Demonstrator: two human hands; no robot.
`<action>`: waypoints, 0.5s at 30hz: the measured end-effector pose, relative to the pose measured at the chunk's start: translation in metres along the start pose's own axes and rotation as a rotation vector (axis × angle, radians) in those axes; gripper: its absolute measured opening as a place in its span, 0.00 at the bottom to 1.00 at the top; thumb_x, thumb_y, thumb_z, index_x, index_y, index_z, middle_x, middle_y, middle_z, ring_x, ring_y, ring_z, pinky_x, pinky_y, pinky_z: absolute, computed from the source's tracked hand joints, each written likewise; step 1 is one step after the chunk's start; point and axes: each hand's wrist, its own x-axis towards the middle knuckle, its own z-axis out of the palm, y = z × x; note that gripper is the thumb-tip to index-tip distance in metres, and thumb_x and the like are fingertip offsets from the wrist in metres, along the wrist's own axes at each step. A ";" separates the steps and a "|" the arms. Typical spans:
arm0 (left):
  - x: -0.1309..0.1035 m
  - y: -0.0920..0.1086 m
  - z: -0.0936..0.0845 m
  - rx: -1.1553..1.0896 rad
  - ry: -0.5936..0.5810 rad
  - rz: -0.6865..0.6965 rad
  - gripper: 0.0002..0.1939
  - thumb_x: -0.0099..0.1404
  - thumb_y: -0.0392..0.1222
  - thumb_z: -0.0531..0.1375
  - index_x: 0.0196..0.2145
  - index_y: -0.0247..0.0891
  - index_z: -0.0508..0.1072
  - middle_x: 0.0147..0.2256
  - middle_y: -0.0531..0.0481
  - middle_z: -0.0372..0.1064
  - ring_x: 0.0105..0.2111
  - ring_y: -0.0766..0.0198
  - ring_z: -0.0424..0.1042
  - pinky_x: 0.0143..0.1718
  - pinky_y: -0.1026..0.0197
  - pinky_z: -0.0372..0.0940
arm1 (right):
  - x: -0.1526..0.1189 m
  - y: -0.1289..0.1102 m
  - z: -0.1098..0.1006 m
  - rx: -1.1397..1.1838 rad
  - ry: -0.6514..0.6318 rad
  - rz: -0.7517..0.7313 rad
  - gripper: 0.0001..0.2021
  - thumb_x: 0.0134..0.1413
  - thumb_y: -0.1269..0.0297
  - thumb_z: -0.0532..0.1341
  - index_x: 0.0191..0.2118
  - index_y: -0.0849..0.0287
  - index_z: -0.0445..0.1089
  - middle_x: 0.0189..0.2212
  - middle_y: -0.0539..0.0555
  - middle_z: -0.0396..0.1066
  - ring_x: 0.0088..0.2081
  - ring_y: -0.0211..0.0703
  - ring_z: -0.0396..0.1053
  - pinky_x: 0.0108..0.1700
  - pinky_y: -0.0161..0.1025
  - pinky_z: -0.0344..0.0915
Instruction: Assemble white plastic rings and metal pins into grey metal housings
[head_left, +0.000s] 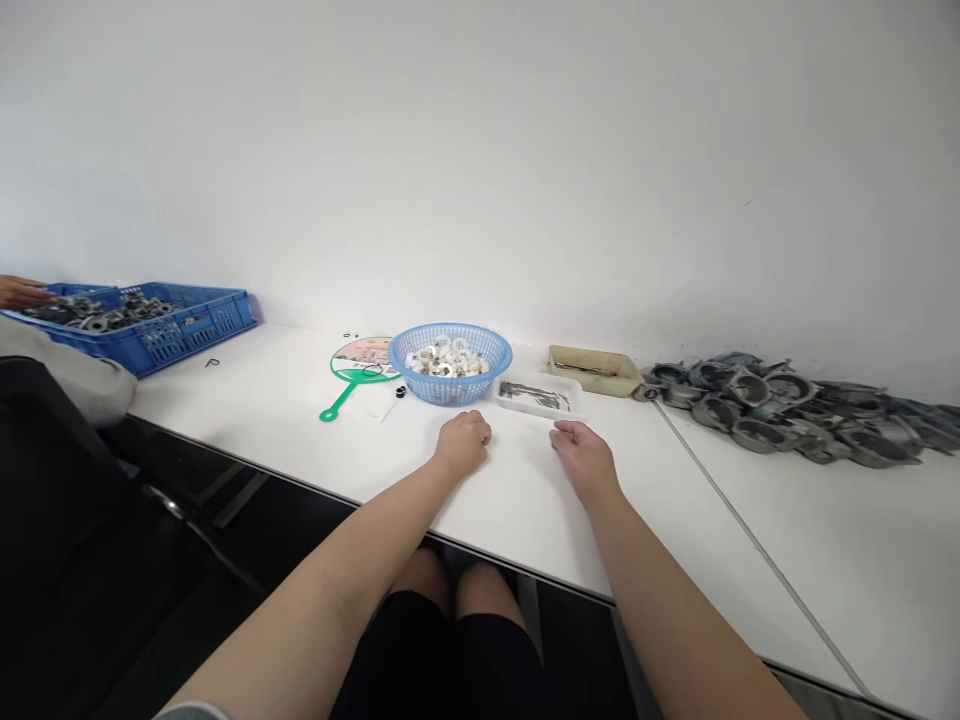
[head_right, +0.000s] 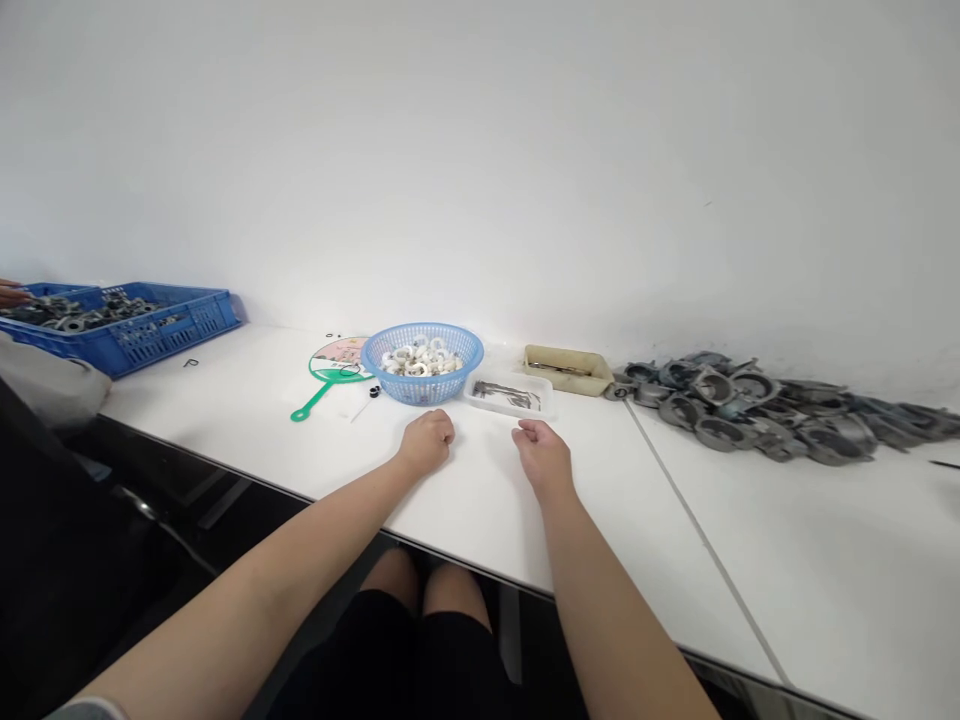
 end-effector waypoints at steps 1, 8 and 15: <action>-0.001 0.000 0.000 -0.008 0.005 0.001 0.11 0.49 0.26 0.53 0.25 0.38 0.71 0.35 0.51 0.68 0.37 0.65 0.65 0.36 0.64 0.61 | -0.002 0.000 0.000 0.004 0.000 -0.003 0.18 0.41 0.57 0.59 0.39 0.59 0.70 0.33 0.54 0.72 0.33 0.42 0.69 0.40 0.39 0.62; -0.009 0.000 0.005 -0.089 0.021 -0.041 0.19 0.57 0.27 0.47 0.37 0.39 0.74 0.39 0.49 0.70 0.40 0.63 0.68 0.42 0.62 0.62 | -0.009 0.005 0.000 -0.006 -0.008 -0.003 0.17 0.42 0.57 0.58 0.39 0.58 0.70 0.33 0.52 0.72 0.33 0.41 0.69 0.39 0.38 0.63; -0.015 0.012 -0.004 -0.109 0.012 -0.016 0.18 0.66 0.42 0.43 0.41 0.41 0.72 0.36 0.48 0.71 0.38 0.61 0.68 0.40 0.61 0.61 | -0.013 0.010 -0.003 -0.006 -0.011 -0.029 0.16 0.41 0.58 0.58 0.37 0.59 0.71 0.30 0.53 0.73 0.30 0.42 0.69 0.35 0.38 0.64</action>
